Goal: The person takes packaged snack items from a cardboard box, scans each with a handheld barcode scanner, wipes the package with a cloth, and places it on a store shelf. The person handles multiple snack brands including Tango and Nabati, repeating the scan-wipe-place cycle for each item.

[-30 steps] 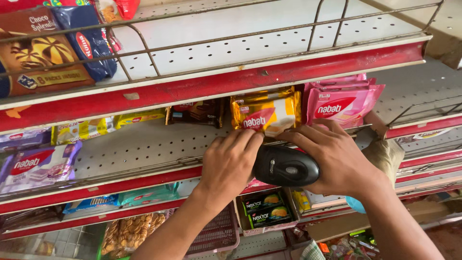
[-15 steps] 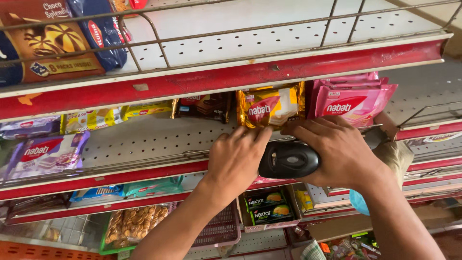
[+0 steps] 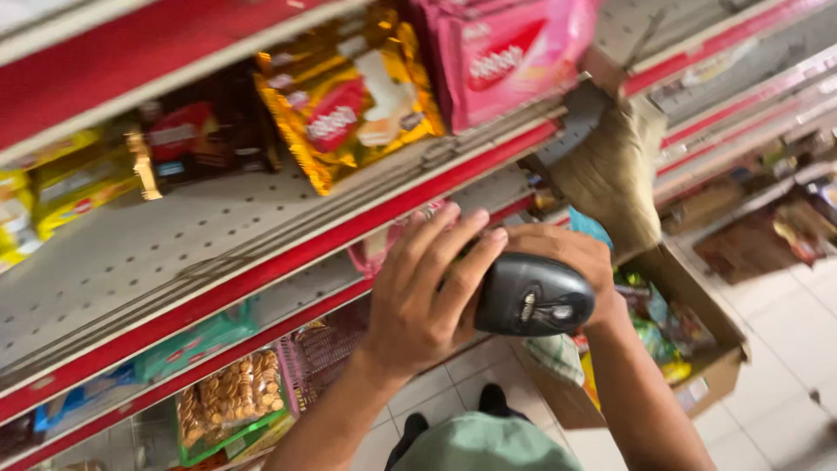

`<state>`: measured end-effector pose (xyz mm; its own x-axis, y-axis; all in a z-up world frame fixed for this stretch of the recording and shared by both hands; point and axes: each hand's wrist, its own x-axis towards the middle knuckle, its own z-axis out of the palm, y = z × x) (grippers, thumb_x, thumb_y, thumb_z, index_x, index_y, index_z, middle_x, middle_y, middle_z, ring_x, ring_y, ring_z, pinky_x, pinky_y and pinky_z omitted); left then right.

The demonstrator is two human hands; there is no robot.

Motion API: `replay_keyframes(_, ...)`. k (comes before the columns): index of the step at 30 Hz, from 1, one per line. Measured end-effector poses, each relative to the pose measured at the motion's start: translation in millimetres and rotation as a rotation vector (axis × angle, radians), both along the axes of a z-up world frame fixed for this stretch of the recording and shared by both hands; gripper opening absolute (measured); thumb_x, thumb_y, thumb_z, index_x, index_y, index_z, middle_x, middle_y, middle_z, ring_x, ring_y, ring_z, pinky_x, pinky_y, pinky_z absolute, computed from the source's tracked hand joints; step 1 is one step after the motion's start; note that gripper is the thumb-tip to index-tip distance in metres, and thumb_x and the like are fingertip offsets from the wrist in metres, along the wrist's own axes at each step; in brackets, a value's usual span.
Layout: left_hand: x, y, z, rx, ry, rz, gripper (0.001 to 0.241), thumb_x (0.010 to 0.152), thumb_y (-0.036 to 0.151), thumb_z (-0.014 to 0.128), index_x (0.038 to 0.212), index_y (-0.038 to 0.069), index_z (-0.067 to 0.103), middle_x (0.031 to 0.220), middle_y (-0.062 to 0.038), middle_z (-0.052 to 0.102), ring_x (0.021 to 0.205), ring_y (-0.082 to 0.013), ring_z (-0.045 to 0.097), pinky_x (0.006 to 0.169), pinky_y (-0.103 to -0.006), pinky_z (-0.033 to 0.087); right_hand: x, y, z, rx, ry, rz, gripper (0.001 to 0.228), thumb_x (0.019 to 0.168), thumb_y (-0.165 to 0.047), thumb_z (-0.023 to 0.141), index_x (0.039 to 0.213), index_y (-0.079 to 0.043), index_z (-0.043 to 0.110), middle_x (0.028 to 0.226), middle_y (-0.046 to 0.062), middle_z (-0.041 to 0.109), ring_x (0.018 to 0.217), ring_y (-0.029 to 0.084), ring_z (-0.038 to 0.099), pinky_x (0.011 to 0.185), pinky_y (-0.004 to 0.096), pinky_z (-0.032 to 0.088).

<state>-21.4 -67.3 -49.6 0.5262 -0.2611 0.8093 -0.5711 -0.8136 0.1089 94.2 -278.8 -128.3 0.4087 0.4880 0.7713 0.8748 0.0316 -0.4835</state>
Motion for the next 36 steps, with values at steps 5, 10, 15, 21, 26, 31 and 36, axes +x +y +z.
replay_keyframes(5, 16.1, -75.2, -104.1, -0.179, 0.453, -0.258, 0.044, 0.099, 0.016, 0.07, 0.14, 0.006, 0.057, 0.132, -0.012, 0.066, 0.121, -0.0316, 0.065, 0.106, -0.0449, 0.051, -67.3, -64.2, -160.8, 0.256, 0.791, -0.406, 0.051, 0.069, -0.008, 0.084, 0.115, 0.001, 0.065, 0.105, 0.009, 0.071, 0.093, 0.018, 0.067, 0.086, 0.034, 0.056)
replay_keyframes(10, 26.0, -140.7, -244.3, -0.256, 0.896, -0.415, 0.051, 0.093, 0.02, 0.071, 0.141, 0.009, 0.057, 0.137, -0.015, 0.061, 0.123, -0.0363, 0.061, 0.102, -0.0442, 0.051, -134.5, -113.1, -282.0, 0.459, 1.339, -0.749, 0.024, 0.084, -0.01, 0.077, 0.105, -0.002, 0.069, 0.089, 0.003, 0.07, 0.078, 0.012, 0.064, 0.073, 0.031, 0.054)
replay_keyframes(15, 28.3, -176.1, -363.0, 0.045, 1.126, -0.446, 0.06, 0.088, 0.022, 0.075, 0.142, 0.009, 0.053, 0.151, -0.019, 0.047, 0.139, -0.0399, 0.044, 0.111, -0.0497, 0.042, -183.8, -158.6, -334.5, 0.34, 1.592, -0.997, 0.018, 0.09, -0.014, 0.074, 0.097, 0.001, 0.069, 0.074, 0.006, 0.066, 0.066, 0.016, 0.063, 0.064, 0.033, 0.052)
replay_keyframes(21, 33.1, -196.3, -437.3, 0.39, 1.181, -0.419, 0.067, 0.086, 0.028, 0.076, 0.147, 0.015, 0.05, 0.159, -0.017, 0.037, 0.15, -0.0382, 0.026, 0.12, -0.0595, 0.023, -184.3, -203.2, -342.9, 0.015, 1.606, -1.088, 0.023, 0.089, -0.022, 0.074, 0.1, -0.002, 0.068, 0.072, 0.007, 0.069, 0.062, 0.014, 0.068, 0.06, 0.031, 0.054)
replay_keyframes(26, 42.0, -195.6, -458.6, 0.519, 1.226, -0.409, 0.07, 0.084, 0.028, 0.076, 0.148, 0.016, 0.049, 0.159, -0.014, 0.036, 0.152, -0.0353, 0.022, 0.121, -0.0601, 0.014, -152.5, -215.4, -350.5, -0.05, 1.544, -0.935, 0.032, 0.093, -0.027, 0.072, 0.106, 0.001, 0.064, 0.074, 0.014, 0.07, 0.062, 0.019, 0.068, 0.06, 0.036, 0.054)
replay_keyframes(31, 42.5, -191.6, -466.5, 0.462, 1.206, -0.41, 0.063, 0.087, 0.026, 0.076, 0.146, 0.015, 0.055, 0.158, -0.012, 0.041, 0.154, -0.0337, 0.025, 0.125, -0.0569, 0.019, -108.4, -195.9, -391.6, -0.369, 1.147, -0.965, 0.046, 0.088, -0.027, 0.076, 0.125, -0.001, 0.066, 0.096, 0.025, 0.072, 0.088, 0.039, 0.071, 0.078, 0.045, 0.055)
replay_keyframes(36, 37.1, -187.0, -462.9, 0.444, 1.205, -0.405, 0.063, 0.084, 0.023, 0.078, 0.142, 0.01, 0.056, 0.159, -0.012, 0.039, 0.153, -0.033, 0.025, 0.123, -0.0564, 0.022, -84.0, -160.9, -424.1, -0.393, 1.102, -0.906, 0.045, 0.094, -0.031, 0.069, 0.128, -0.002, 0.065, 0.106, 0.027, 0.071, 0.1, 0.043, 0.069, 0.088, 0.049, 0.053)
